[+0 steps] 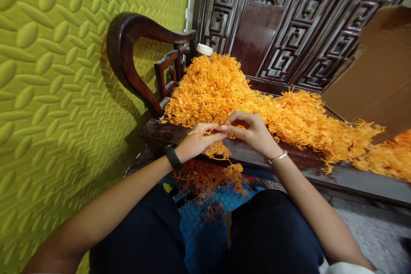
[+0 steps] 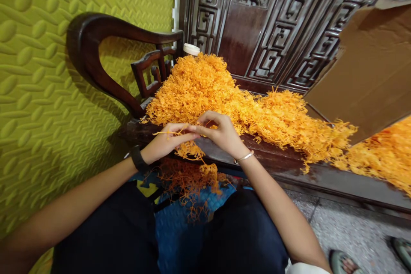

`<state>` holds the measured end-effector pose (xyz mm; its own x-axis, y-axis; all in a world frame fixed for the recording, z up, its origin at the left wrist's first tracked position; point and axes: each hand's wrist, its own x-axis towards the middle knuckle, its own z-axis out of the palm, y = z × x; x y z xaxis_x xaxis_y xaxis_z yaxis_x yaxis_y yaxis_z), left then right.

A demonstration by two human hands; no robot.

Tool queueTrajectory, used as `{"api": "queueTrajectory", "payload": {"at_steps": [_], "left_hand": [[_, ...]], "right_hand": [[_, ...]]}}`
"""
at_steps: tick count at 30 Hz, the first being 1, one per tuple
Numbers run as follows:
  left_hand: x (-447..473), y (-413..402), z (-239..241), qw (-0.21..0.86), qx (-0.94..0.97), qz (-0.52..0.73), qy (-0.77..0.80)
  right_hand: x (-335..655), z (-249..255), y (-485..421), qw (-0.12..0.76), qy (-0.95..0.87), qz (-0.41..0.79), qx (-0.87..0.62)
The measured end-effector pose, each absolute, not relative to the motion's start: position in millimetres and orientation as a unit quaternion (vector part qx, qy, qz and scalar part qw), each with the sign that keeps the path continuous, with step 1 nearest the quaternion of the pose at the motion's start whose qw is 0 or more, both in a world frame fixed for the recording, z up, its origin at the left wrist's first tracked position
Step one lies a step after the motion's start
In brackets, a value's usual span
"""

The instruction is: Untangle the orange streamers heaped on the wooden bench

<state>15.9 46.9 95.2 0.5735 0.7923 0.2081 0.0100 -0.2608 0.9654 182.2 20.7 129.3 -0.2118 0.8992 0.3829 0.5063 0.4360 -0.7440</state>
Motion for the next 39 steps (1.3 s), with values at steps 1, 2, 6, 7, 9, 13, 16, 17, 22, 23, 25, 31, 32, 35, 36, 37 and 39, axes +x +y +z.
{"api": "queueTrajectory", "payload": {"at_steps": [1,2,6,7,9,13,16,17,22,23,25,31,32,35,36,37,39], "left_hand": [[16,48,96,0.538,0.704,0.372,0.276],[15,48,96,0.544,0.704,0.372,0.265],[10,51,101,0.626,0.680,0.315,0.216],[8,51,102,0.653,0.663,0.303,0.205],[7,50,105,0.698,0.626,0.294,0.186],[6,45,109,0.750,0.573,0.291,0.157],[7,42,111,0.770,0.556,0.277,0.145],[6,41,111,0.774,0.553,0.274,0.142],[2,42,110,0.795,0.529,0.287,0.070],[1,42,110,0.799,0.520,0.297,0.055],[0,41,112,0.798,0.509,0.318,0.051],[9,45,108,0.699,0.578,0.383,0.174],[10,47,107,0.676,0.588,0.399,0.194],[14,51,102,0.637,0.597,0.427,0.235],[15,51,101,0.633,0.597,0.430,0.243],[16,52,101,0.630,0.596,0.433,0.249],[17,52,100,0.619,0.598,0.442,0.254]], "right_hand": [[182,130,20,0.407,-0.735,0.256,-0.478],[182,130,19,0.404,-0.726,0.281,-0.481],[179,131,14,0.405,-0.675,0.450,-0.421],[178,131,13,0.409,-0.660,0.496,-0.388],[175,130,12,0.416,-0.630,0.568,-0.328],[170,125,12,0.418,-0.603,0.618,-0.282],[165,122,12,0.412,-0.598,0.631,-0.273],[163,121,12,0.407,-0.600,0.633,-0.272],[165,126,14,0.449,-0.623,0.566,-0.300],[169,129,16,0.486,-0.621,0.526,-0.319],[180,134,19,0.560,-0.609,0.428,-0.363],[208,131,34,0.709,-0.561,0.104,-0.416],[210,128,37,0.724,-0.547,0.031,-0.420],[216,119,46,0.703,-0.542,-0.118,-0.444],[219,117,49,0.668,-0.570,-0.127,-0.461],[222,114,51,0.625,-0.607,-0.121,-0.477],[226,109,56,0.533,-0.670,-0.095,-0.508]]}}
